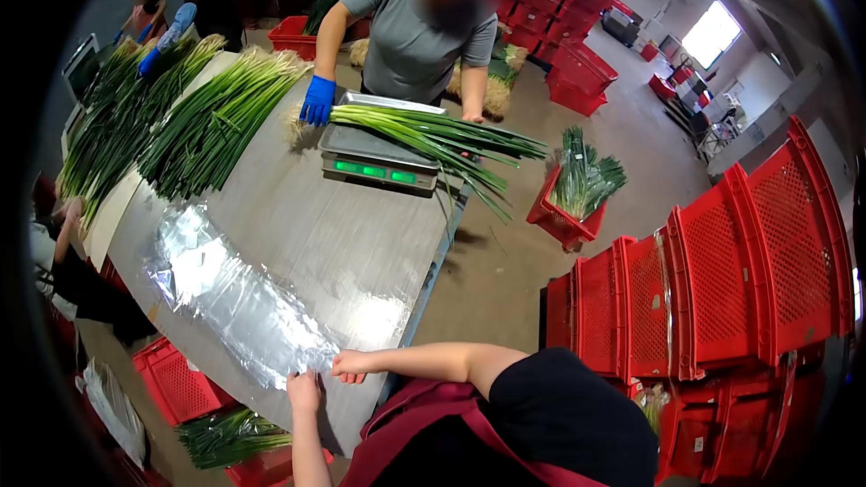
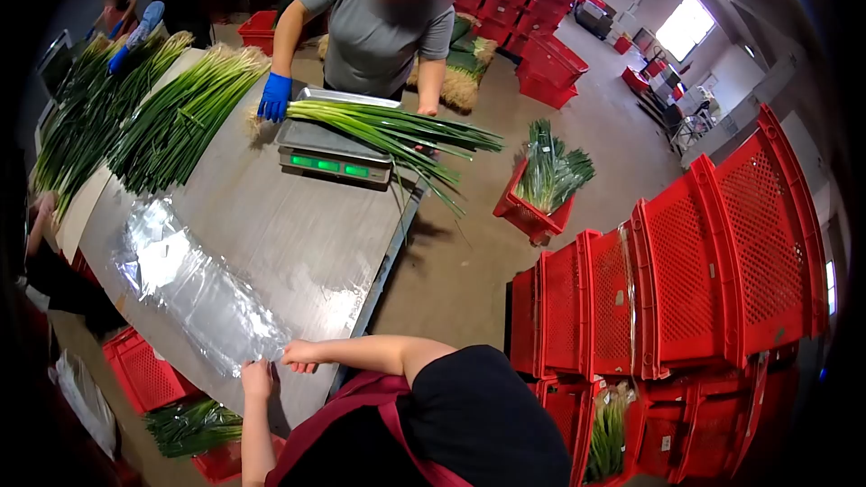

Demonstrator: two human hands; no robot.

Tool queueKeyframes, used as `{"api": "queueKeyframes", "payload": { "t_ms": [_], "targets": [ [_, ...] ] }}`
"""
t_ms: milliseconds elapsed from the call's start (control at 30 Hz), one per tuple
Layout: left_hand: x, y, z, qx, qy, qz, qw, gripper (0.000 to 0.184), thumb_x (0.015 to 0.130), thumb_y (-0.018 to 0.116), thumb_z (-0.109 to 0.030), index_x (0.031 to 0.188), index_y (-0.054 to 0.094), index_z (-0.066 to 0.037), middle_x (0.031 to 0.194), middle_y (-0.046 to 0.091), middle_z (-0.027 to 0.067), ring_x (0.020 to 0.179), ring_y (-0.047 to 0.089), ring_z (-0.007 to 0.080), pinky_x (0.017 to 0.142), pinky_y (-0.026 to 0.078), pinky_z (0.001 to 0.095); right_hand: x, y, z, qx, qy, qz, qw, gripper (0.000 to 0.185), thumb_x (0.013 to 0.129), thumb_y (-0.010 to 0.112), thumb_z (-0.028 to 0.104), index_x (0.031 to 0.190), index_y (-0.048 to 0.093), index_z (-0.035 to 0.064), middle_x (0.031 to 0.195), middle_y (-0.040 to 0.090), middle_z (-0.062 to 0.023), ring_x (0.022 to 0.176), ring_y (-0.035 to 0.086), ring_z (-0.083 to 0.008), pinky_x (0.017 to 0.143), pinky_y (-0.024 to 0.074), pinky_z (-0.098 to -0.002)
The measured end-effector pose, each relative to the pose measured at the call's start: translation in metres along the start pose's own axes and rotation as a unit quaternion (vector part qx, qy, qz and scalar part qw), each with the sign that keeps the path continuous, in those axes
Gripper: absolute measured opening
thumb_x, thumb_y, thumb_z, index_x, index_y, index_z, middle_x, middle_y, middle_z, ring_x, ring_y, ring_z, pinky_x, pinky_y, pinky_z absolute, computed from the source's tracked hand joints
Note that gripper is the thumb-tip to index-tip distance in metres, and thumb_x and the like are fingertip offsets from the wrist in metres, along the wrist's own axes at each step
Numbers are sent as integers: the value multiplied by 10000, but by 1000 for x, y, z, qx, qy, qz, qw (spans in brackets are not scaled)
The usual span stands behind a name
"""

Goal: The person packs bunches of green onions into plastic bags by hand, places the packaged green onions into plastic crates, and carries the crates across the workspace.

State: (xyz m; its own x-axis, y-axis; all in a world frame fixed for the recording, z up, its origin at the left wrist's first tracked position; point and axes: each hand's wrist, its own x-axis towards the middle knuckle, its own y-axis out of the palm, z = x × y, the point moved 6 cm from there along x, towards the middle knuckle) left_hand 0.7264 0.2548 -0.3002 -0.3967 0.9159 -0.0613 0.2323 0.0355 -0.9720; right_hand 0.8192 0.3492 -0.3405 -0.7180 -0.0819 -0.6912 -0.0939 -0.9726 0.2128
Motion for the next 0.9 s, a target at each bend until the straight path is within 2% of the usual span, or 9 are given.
{"api": "queueKeyframes", "payload": {
  "t_ms": [233,433,533,600,733,767,833,867,900],
  "targets": [
    [-7,-36,-9,-107,-80,-99,986,145,684,633,-164,659,540,-56,569,551,140,559,533,335,561,411,406,-2,29,28,124,41,-19,991,526,761,520,509,817,576,-12,790,577,-152,601,550,-188,441,475,-306],
    [-12,-53,-26,-169,-88,-129,973,210,694,648,-215,662,519,-52,652,556,125,608,524,315,546,395,392,17,12,32,-55,-99,-118,987,407,809,485,416,714,618,43,604,592,-72,500,557,-204,429,452,-314],
    [-12,-40,-17,-222,-88,-115,964,200,734,619,-215,694,520,-46,625,550,92,577,519,255,536,390,334,-11,5,64,-293,-181,-235,909,546,781,472,523,616,600,19,600,564,-175,588,566,-321,569,432,-400],
    [-13,-15,2,-527,-173,-76,828,133,773,557,-160,712,513,-50,614,527,29,565,494,153,531,372,267,-16,8,68,-282,-191,-229,912,548,776,471,532,626,604,23,598,562,-176,592,568,-321,561,429,-404],
    [-24,9,40,-676,-283,-54,678,136,806,466,-151,695,508,-85,658,530,-1,563,463,83,523,339,200,-14,13,69,-276,-246,-216,904,518,761,525,502,609,569,9,570,544,-170,562,549,-310,533,421,-382],
    [-23,5,46,-676,-283,-53,678,136,806,466,-151,695,508,-85,658,530,-1,563,463,83,523,339,200,-17,16,72,-281,-268,-197,900,510,755,547,485,599,551,0,558,536,-167,540,537,-304,525,419,-369],
    [-33,-7,64,-753,-322,-175,546,156,809,456,-172,692,508,-82,656,531,3,557,462,80,519,340,201,-17,14,67,-300,-296,-211,882,503,758,577,452,548,507,0,494,508,-122,479,517,-228,490,412,-326],
    [-37,-25,68,-660,-345,-178,644,126,786,505,-133,686,511,-58,681,549,16,562,461,83,537,355,210,-15,11,59,-215,-251,-171,928,486,764,577,447,554,509,13,494,505,-89,468,504,-180,467,403,-301],
    [-39,-21,69,-660,-345,-179,642,126,786,505,-133,686,511,-58,681,549,16,562,461,83,537,355,210,-14,11,52,-129,-203,-128,962,470,771,576,442,559,511,27,493,502,-55,457,491,-131,445,395,-276]
  ]
}}
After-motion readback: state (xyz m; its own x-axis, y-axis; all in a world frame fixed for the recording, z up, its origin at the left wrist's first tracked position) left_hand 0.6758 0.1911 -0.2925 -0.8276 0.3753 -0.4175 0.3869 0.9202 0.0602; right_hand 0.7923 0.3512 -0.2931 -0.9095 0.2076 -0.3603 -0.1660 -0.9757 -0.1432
